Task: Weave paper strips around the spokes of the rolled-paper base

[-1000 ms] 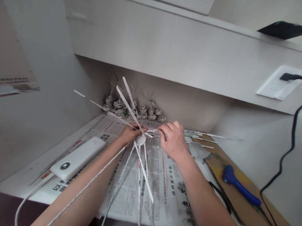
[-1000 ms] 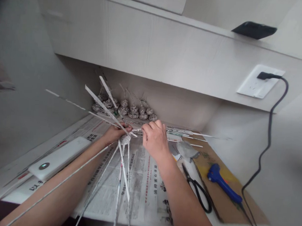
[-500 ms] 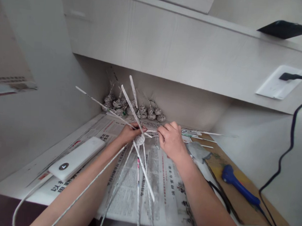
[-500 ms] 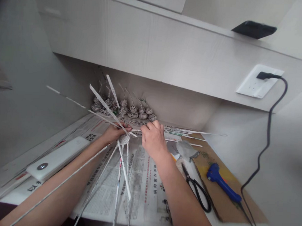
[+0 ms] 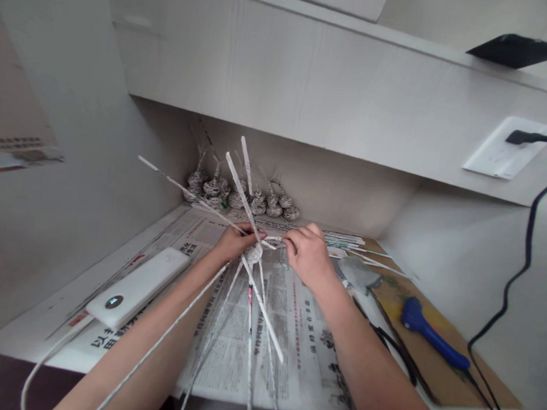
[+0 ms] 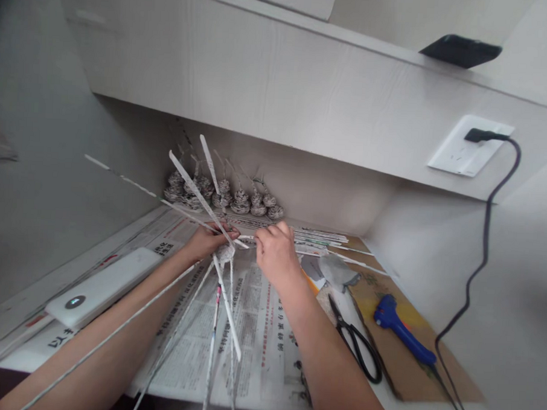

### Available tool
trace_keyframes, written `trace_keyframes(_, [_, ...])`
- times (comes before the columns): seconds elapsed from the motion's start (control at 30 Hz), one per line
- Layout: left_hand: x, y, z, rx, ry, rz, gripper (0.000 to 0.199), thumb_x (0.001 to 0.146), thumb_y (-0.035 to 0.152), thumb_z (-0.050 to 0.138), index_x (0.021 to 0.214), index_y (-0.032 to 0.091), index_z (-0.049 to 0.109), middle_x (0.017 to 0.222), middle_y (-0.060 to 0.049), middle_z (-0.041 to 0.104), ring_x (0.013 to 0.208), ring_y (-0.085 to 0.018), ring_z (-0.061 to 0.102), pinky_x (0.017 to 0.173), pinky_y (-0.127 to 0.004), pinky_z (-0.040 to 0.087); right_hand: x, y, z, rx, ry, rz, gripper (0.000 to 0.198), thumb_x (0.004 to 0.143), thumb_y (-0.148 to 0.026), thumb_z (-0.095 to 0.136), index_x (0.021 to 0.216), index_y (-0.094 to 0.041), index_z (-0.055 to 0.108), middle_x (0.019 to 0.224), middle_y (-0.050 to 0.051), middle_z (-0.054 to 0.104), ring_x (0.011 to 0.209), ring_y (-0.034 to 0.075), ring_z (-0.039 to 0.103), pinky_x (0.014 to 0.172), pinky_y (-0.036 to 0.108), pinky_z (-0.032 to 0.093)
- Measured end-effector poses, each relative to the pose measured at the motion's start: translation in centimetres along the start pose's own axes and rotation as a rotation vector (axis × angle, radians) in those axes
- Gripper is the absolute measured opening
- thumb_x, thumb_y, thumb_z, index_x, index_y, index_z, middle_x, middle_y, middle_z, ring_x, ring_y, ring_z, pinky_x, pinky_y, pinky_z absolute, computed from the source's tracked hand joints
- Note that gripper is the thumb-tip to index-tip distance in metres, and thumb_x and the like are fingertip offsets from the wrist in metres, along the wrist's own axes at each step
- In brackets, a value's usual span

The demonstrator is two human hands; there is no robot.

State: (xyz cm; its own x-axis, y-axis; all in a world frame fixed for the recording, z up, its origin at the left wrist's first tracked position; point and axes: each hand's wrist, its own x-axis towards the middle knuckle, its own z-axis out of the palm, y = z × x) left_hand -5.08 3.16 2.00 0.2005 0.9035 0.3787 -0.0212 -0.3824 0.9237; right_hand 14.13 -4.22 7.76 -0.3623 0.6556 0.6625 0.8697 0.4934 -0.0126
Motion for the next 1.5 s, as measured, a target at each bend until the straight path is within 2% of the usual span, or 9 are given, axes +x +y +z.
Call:
trace_keyframes(0.27, [0.1, -0.3, -0.1, -0.022, 0.012, -0.031, 0.033, 0.061, 0.044, 0.078, 0.074, 0.014, 0.073, 0.073, -0.005, 0.071, 0.068, -0.018, 0.061, 0.064, -0.027, 0.047, 0.1, -0.2, -0.3, -0.026, -0.028, 0.034, 0.015, 0.086, -0.016, 0.053, 0.081, -0.019, 0.068, 0.078, 0.006, 0.067, 0.081, 0.023, 0.051, 0.081, 0.033, 0.037])
trace_keyframes(0.47, [-0.1, 0.5, 0.2, -0.006, -0.023, -0.016, 0.034, 0.061, 0.044, 0.077, 0.074, 0.014, 0.073, 0.067, -0.003, 0.068, 0.061, -0.015, 0.057, 0.059, -0.025, 0.044, 0.0, 0.0, 0.0, -0.014, -0.039, 0.146, 0.011, 0.081, -0.016, 0.057, 0.078, -0.020, 0.067, 0.077, 0.004, 0.071, 0.076, 0.022, 0.055, 0.077, 0.033, 0.037])
trace_keyframes(0.67, [-0.1, 0.1, 0.4, 0.001, -0.040, 0.006, 0.031, 0.063, 0.043, 0.076, 0.075, 0.015, 0.073, 0.070, -0.004, 0.070, 0.065, -0.017, 0.060, 0.062, -0.027, 0.046, -0.1, -0.1, 0.2, 0.027, -0.066, 0.248, 0.012, 0.079, -0.018, 0.058, 0.078, -0.022, 0.069, 0.077, 0.004, 0.072, 0.080, 0.024, 0.059, 0.073, 0.032, 0.039])
trace_keyframes(0.83, [0.0, -0.6, 0.5, 0.019, -0.023, -0.005, 0.029, 0.064, 0.042, 0.075, 0.077, 0.016, 0.074, 0.076, -0.006, 0.072, 0.070, -0.020, 0.063, 0.066, -0.029, 0.049, -0.1, -0.2, 0.6, 0.043, -0.065, 0.262, 0.012, 0.079, -0.018, 0.059, 0.078, -0.023, 0.070, 0.076, 0.004, 0.072, 0.078, 0.024, 0.060, 0.072, 0.032, 0.039])
trace_keyframes(1.07, [0.0, -0.6, 0.4, 0.019, -0.036, -0.012, 0.029, 0.065, 0.040, 0.074, 0.078, 0.015, 0.074, 0.076, -0.006, 0.072, 0.069, -0.019, 0.063, 0.065, -0.028, 0.048, 0.1, 0.5, 0.1, 0.159, -0.124, 0.300, 0.007, 0.079, -0.020, 0.064, 0.085, -0.022, 0.068, 0.082, 0.004, 0.072, 0.080, 0.021, 0.062, 0.072, 0.030, 0.041])
trace_keyframes(1.2, [-0.1, -0.6, 0.3, 0.035, -0.035, -0.009, 0.029, 0.065, 0.041, 0.074, 0.077, 0.015, 0.074, 0.074, -0.006, 0.071, 0.068, -0.018, 0.062, 0.063, -0.027, 0.047, 0.3, 0.8, -0.1, 0.229, -0.135, 0.317, 0.004, 0.077, -0.020, 0.067, 0.080, -0.022, 0.067, 0.080, 0.002, 0.072, 0.078, 0.020, 0.064, 0.071, 0.029, 0.042])
trace_keyframes(1.5, [0.0, -1.1, 0.4, 0.031, -0.067, -0.017, 0.027, 0.066, 0.040, 0.073, 0.077, 0.015, 0.073, 0.074, -0.005, 0.070, 0.066, -0.017, 0.060, 0.062, -0.026, 0.045, 0.2, 1.2, 1.3, 0.343, -0.129, 0.328, 0.002, 0.077, -0.022, 0.068, 0.078, -0.023, 0.067, 0.077, 0.000, 0.071, 0.076, 0.018, 0.063, 0.069, 0.027, 0.042])
